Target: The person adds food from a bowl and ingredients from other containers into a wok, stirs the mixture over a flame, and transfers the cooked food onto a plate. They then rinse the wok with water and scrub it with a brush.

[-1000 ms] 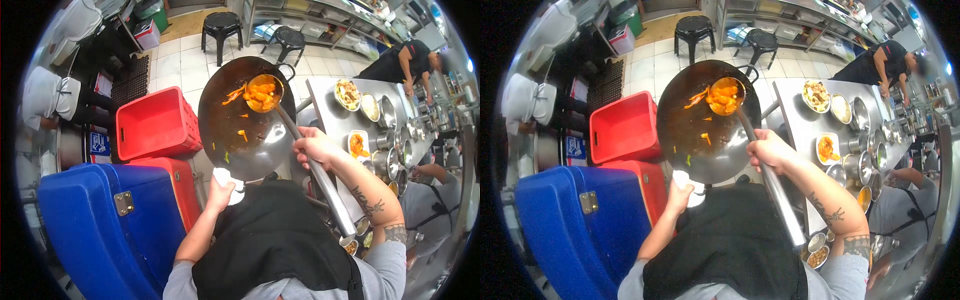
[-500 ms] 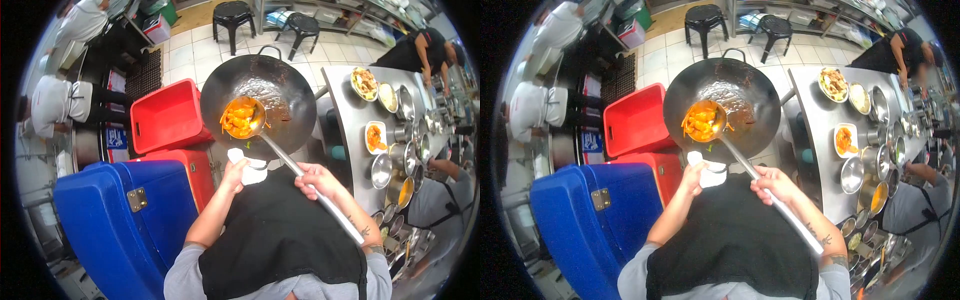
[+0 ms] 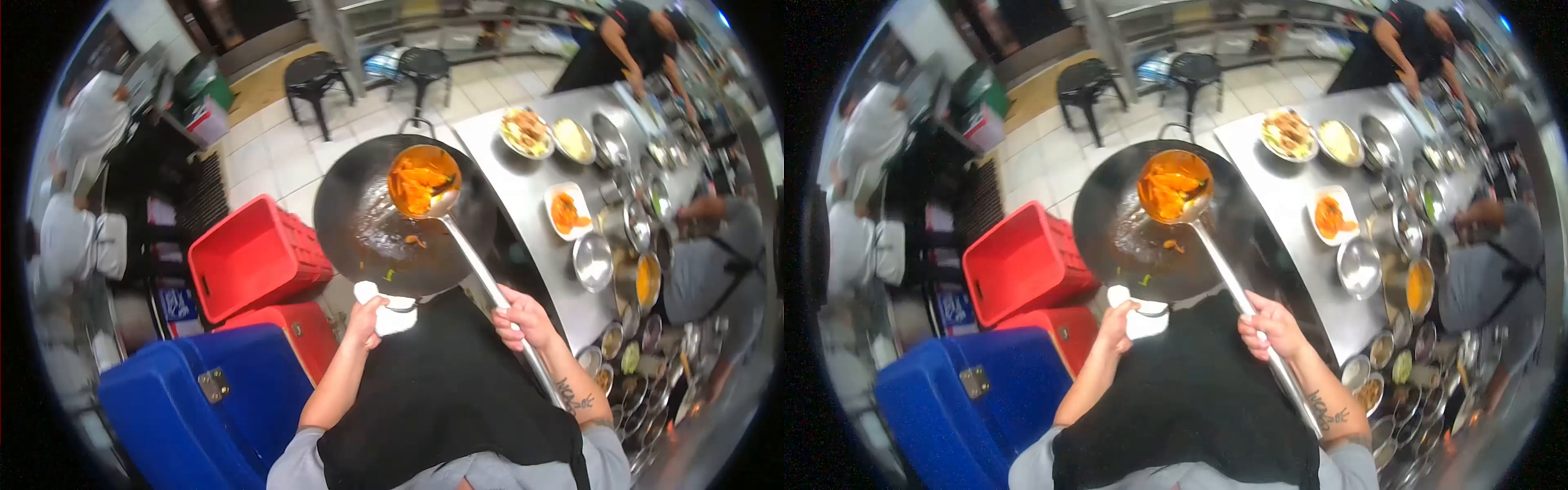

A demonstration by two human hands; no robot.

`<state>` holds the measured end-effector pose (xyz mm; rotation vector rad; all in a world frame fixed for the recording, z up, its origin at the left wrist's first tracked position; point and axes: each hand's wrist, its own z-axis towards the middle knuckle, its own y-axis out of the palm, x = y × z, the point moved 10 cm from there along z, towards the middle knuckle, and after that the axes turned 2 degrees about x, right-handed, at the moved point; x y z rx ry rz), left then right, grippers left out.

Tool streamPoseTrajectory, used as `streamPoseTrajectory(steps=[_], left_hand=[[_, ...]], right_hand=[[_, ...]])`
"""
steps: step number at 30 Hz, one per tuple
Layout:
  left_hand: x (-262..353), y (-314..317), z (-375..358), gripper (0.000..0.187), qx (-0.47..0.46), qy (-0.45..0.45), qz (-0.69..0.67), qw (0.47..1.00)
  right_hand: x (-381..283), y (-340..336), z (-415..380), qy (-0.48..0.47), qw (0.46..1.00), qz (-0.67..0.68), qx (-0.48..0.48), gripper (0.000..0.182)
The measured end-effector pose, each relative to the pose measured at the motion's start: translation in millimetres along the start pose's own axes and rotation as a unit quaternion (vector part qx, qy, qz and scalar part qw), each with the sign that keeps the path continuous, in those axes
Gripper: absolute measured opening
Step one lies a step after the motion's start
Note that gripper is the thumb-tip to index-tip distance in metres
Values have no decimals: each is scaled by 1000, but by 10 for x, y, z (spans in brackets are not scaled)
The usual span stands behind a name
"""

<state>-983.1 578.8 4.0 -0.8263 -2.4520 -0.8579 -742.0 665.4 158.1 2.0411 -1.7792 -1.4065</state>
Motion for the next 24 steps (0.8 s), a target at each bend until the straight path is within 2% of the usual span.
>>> streamPoseTrajectory(steps=[1, 4, 5, 8, 12, 16, 19, 24], left_hand=[[-56, -95, 6, 21, -12, -46, 73, 996], [-104, 75, 32, 23, -32, -23, -9, 999], [-103, 127, 6, 25, -27, -20, -29, 999], [-15, 234, -76, 26, -33, 1, -13, 999], [-50, 184, -14, 29, -44, 2, -3, 999], [-19, 228, -53, 32, -35, 11, 6, 999], [1, 300, -125, 33, -46, -13, 6, 999], [12, 321, -205, 33, -40, -11, 3, 999]], right_hand=[[-19, -26, -90, -6, 1000, 12, 21, 56], [-169, -245, -500, -38, 995, 59, 68, 58], [-228, -385, -673, -52, 991, 57, 111, 60], [-525, -596, -1145, -114, 971, -7, 212, 64], [-671, -1130, -1519, -174, 901, -111, 381, 71], [-621, -1626, -1479, -209, 851, -179, 448, 64], [-514, -1874, -1355, -201, 835, -197, 473, 63], [-287, -2110, -1209, -255, 797, -202, 509, 60]])
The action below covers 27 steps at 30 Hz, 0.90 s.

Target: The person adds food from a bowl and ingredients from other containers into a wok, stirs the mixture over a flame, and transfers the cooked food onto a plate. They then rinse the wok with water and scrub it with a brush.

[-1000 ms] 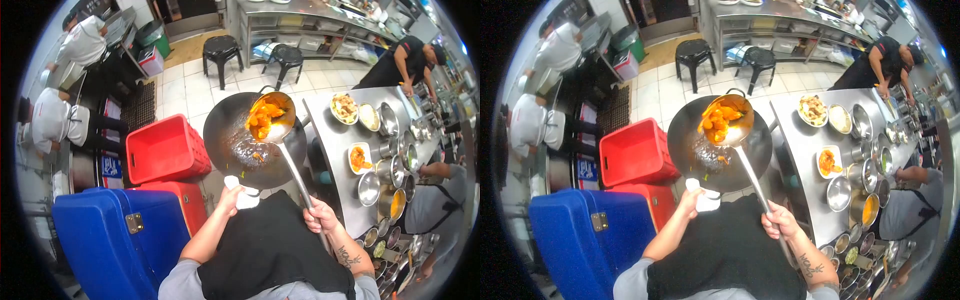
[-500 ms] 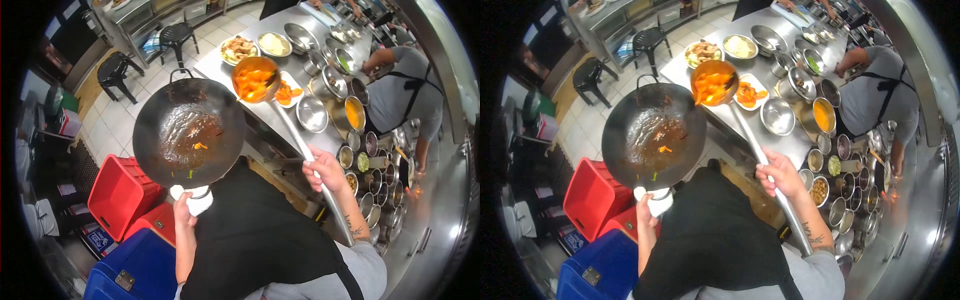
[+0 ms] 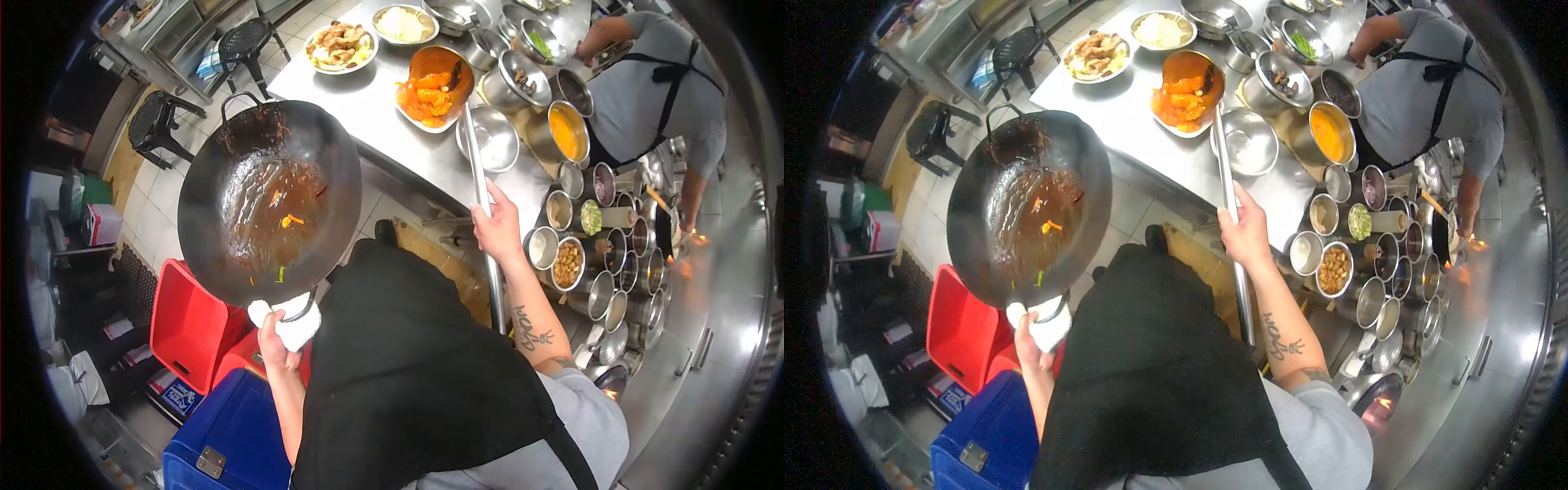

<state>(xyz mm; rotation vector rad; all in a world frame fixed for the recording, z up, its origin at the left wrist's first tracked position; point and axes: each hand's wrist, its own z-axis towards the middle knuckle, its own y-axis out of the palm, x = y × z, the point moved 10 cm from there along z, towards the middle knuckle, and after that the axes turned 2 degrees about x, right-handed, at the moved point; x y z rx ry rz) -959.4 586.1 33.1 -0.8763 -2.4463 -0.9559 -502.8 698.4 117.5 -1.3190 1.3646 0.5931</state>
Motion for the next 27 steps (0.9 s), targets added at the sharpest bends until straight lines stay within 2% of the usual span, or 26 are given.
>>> streamPoseTrajectory(steps=[2, 5, 7, 12, 17, 19, 20, 24, 27], left_hand=[[-3, 21, -26, 33, 4, 5, 3, 1000], [-36, -38, 4, 39, -13, 4, 13, 1000], [-37, -11, -14, 38, -13, 5, 13, 1000], [-28, 22, -77, 29, 16, 10, -4, 1000], [-29, 56, -87, 25, 5, 13, -5, 1000], [-29, 189, -107, 24, 6, 10, -9, 1000], [-9, 197, -138, 23, 12, 10, -11, 1000], [-100, -85, 1, 25, 1, 17, -23, 1000], [-70, 7, -64, 26, 0, 15, -5, 1000]], right_hand=[[83, -38, 70, -48, 998, -36, 4, 60], [222, -71, 186, -190, 979, -59, 33, 60], [130, -91, 161, -228, 970, -70, 53, 60], [105, -221, 118, -100, 993, -46, 50, 57], [-5, -377, 2, -93, 994, 1, 53, 57], [-57, -423, -92, -71, 996, -40, 47, 57], [-107, -431, -121, -115, 991, -50, 54, 56], [-110, -402, -190, -164, 974, -131, 85, 54], [-60, -419, -127, -136, 971, -181, 71, 53]])
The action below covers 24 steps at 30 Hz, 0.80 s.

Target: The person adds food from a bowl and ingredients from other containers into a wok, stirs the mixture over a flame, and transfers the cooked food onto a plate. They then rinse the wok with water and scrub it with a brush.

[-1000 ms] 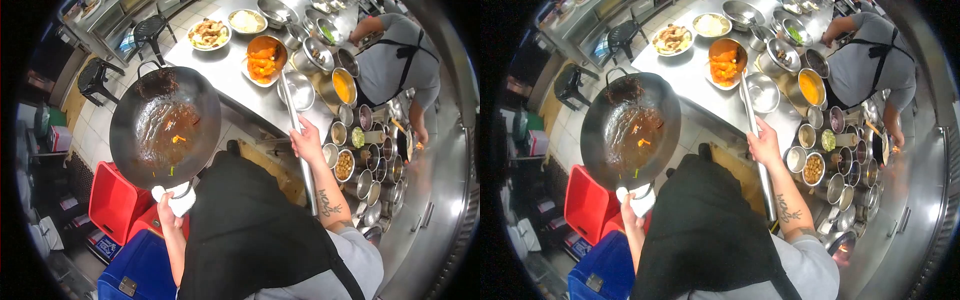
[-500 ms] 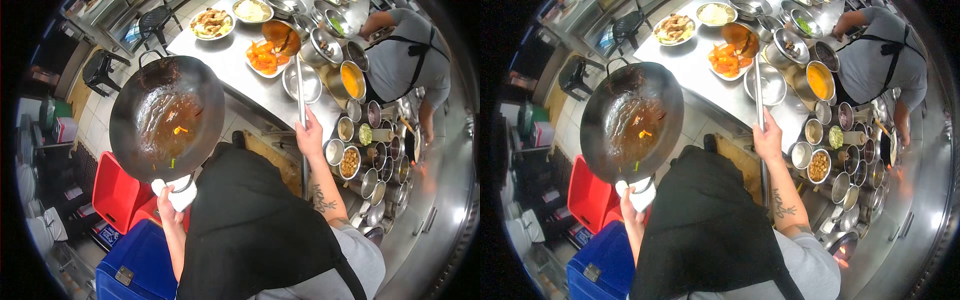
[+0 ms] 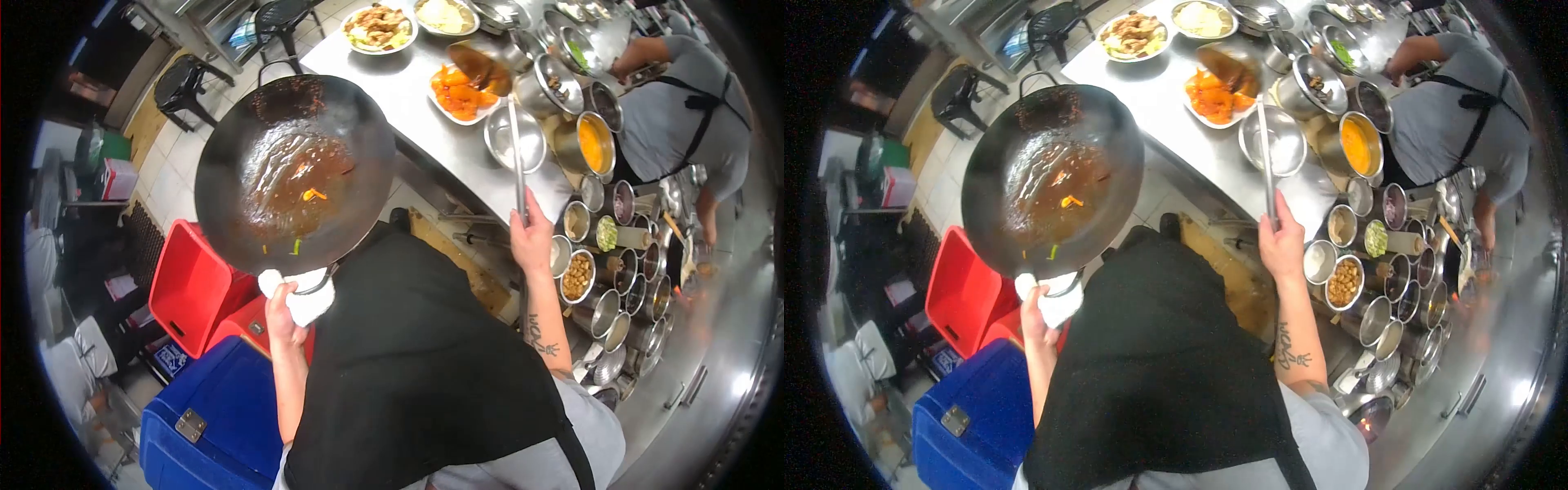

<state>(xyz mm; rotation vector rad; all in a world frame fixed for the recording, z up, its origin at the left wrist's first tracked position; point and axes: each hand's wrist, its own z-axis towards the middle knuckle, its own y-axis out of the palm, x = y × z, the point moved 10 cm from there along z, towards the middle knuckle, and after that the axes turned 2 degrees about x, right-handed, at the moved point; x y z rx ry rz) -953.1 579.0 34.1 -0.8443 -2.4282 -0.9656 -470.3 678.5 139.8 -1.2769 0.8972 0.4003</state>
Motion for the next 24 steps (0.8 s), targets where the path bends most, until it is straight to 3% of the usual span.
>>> streamPoseTrajectory(steps=[1, 4, 10, 13, 16, 24], left_hand=[[8, 35, -12, 28, -5, 1, 1, 1000], [44, 91, -33, 29, -16, 16, 12, 1000], [35, -13, 14, 29, 2, 17, 18, 1000], [58, 66, -20, 29, -4, 10, 17, 1000], [64, 30, 14, 30, -3, 13, 17, 1000], [68, 48, 36, 31, -8, 0, 16, 1000]], right_hand=[[-111, -24, -3, -6, 999, -45, -4, 52], [-29, 14, -47, -85, 995, -2, 43, 52], [41, 49, -64, 29, 999, -18, -19, 52], [-14, 50, -56, -93, 995, 27, 36, 53], [155, 96, -78, 4, 990, 143, 17, 53], [-8, 130, -160, -62, 995, 67, 43, 53]])
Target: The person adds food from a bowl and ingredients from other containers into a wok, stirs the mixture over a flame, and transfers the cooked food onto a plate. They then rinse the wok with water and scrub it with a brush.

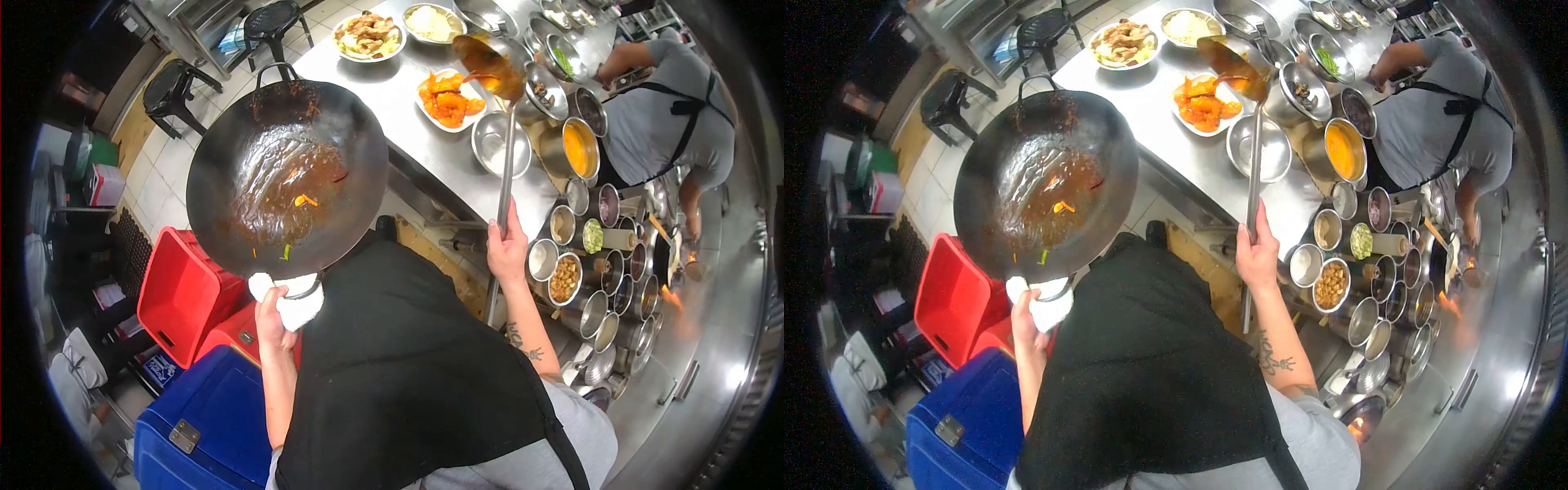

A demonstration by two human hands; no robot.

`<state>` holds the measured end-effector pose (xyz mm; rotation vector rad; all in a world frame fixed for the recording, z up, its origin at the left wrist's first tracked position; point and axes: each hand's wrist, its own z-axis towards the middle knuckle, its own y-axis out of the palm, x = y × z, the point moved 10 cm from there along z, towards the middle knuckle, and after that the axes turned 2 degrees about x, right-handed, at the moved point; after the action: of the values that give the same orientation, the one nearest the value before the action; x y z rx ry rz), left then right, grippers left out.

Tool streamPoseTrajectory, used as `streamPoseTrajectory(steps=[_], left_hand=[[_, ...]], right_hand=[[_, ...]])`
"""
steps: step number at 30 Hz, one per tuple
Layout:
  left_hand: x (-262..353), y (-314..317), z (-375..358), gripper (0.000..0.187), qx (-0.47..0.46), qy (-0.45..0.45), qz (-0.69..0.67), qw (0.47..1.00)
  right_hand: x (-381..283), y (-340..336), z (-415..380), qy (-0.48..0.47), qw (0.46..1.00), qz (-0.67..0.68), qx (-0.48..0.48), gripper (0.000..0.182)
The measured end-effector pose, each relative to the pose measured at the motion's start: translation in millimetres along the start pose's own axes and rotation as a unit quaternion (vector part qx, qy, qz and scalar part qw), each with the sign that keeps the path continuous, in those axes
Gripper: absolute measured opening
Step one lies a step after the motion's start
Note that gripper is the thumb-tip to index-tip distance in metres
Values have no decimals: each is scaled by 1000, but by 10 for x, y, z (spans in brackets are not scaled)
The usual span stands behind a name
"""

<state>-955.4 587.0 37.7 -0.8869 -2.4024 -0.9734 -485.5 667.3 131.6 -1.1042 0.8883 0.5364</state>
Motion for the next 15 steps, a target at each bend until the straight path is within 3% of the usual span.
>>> streamPoseTrajectory(steps=[4, 6, 8, 10, 12, 14, 15], left_hand=[[8, -16, -7, 31, -1, 2, 0, 1000], [40, 22, -32, 31, -1, 1, 6, 1000], [43, 15, -50, 31, 2, 4, 8, 1000], [60, 5, -44, 31, 1, 8, 11, 1000], [84, 35, -69, 31, 5, 6, 11, 1000], [100, 17, -98, 28, 19, 18, 15, 1000], [87, -27, -81, 26, 30, 31, 20, 999]], right_hand=[[149, 41, -34, 100, 991, -48, -70, 53], [-46, 22, -25, 7, 997, -67, -44, 54], [-118, 43, -10, -13, 994, -99, -53, 54], [-79, 43, -3, 43, 984, -143, -92, 54], [101, 53, -35, -75, 991, -106, -41, 55], [154, 98, -57, -22, 998, 33, -53, 58], [1, 131, -111, 94, 980, 148, -90, 59]])
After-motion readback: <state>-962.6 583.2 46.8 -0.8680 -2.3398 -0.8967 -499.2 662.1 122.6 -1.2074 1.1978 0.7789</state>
